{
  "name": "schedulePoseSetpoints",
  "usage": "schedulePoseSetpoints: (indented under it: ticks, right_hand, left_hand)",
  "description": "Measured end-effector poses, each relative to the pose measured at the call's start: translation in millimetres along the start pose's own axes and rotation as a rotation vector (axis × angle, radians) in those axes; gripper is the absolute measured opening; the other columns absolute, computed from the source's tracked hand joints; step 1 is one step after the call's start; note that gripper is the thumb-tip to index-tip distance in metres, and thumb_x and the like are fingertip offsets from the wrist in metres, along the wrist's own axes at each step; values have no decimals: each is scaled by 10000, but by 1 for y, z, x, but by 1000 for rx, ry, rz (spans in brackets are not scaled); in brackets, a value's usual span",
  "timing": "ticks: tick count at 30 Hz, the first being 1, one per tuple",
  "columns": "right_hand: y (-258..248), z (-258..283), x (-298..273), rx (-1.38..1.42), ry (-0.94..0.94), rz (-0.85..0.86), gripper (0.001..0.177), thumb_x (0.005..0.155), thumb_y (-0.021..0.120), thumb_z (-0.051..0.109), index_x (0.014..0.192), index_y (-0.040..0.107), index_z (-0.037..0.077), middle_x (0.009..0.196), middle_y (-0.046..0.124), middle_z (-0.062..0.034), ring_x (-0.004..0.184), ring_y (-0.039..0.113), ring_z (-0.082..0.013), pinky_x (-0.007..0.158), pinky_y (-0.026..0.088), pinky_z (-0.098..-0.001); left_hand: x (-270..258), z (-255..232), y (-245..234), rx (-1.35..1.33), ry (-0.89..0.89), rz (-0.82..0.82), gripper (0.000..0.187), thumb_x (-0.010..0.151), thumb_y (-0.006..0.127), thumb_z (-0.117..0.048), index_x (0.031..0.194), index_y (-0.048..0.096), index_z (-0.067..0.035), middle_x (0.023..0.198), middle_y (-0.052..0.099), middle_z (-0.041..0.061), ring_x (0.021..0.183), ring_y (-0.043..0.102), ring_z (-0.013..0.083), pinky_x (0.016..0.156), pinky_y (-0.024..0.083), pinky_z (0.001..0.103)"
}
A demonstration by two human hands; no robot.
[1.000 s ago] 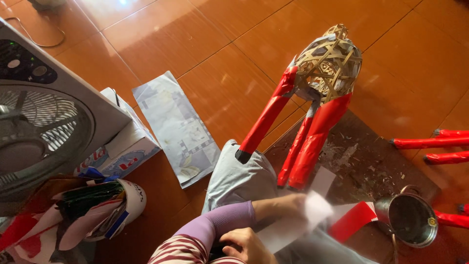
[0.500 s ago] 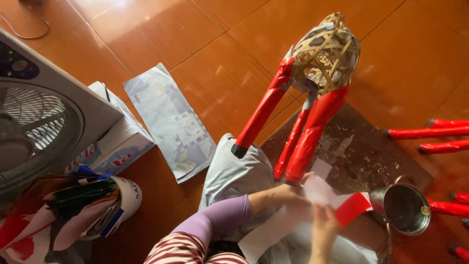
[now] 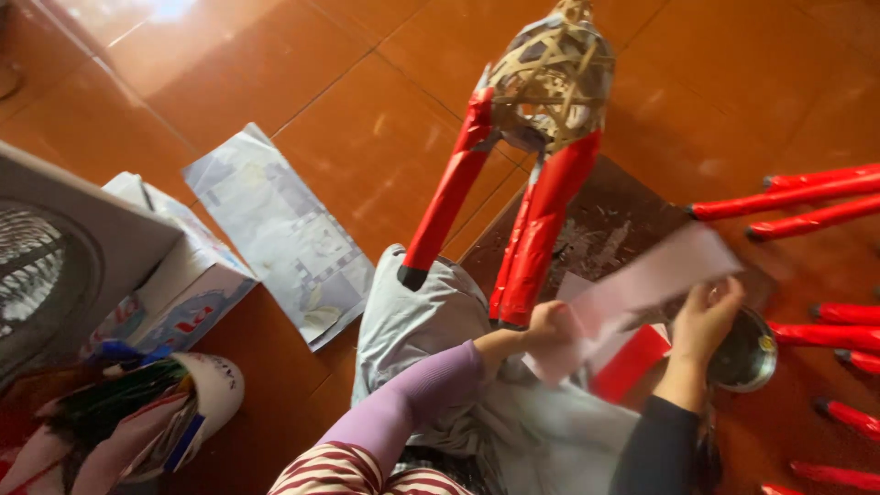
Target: Wrapping paper strips around a bamboo frame to create a decorative horse.
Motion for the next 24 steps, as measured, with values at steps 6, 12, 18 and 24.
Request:
schedulePoseSetpoints:
  ticks: [6, 12, 18, 24]
  right_hand:
    - [-47, -64, -31, -1160, 173, 317, 463, 909, 762, 435, 1223, 702, 99, 1279, 650, -252, 1195, 602, -483, 938, 493, -593]
    - [-70, -132, -64, -1018, 314, 428, 497, 895, 723, 331, 1323, 668, 83, 1104, 726, -288, 1038, 683, -497, 863, 542, -582]
    - [-96, -85, -85, -1083, 341, 359, 292, 1010, 615, 240, 1239, 767, 142, 1099, 748, -269, 1070, 698, -487, 920, 548, -569]
    - [-73, -116, -139, -539, 285, 204, 362, 936, 723, 228, 1261, 724, 68, 1042, 740, -229, 940, 689, -376, 819, 549, -464]
  left_hand:
    - [41, 18, -17, -10, 19, -70, 565, 875, 707, -190, 1316, 389, -40, 998, 620, 117, 881, 598, 191, 773, 493, 352]
    - [62, 91, -38, -14, -12, -182, 395, 913, 674, -218, 1187, 450, -44, 926, 587, 88, 816, 562, 192, 720, 462, 365]
    - [86, 151, -67, 2, -31, -308, 261, 952, 641, -246, 1057, 510, -47, 855, 553, 59, 752, 527, 193, 667, 431, 377]
    - [87, 191, -67, 22, -77, -381, 236, 990, 608, -275, 927, 571, -51, 784, 519, 30, 687, 491, 193, 613, 400, 389]
Point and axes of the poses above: each hand's wrist, its own x-axis towards the middle knuckle, its own y-axis out of the palm, z = x × y, the point moved 9 cm from there along x, towards the middle knuckle
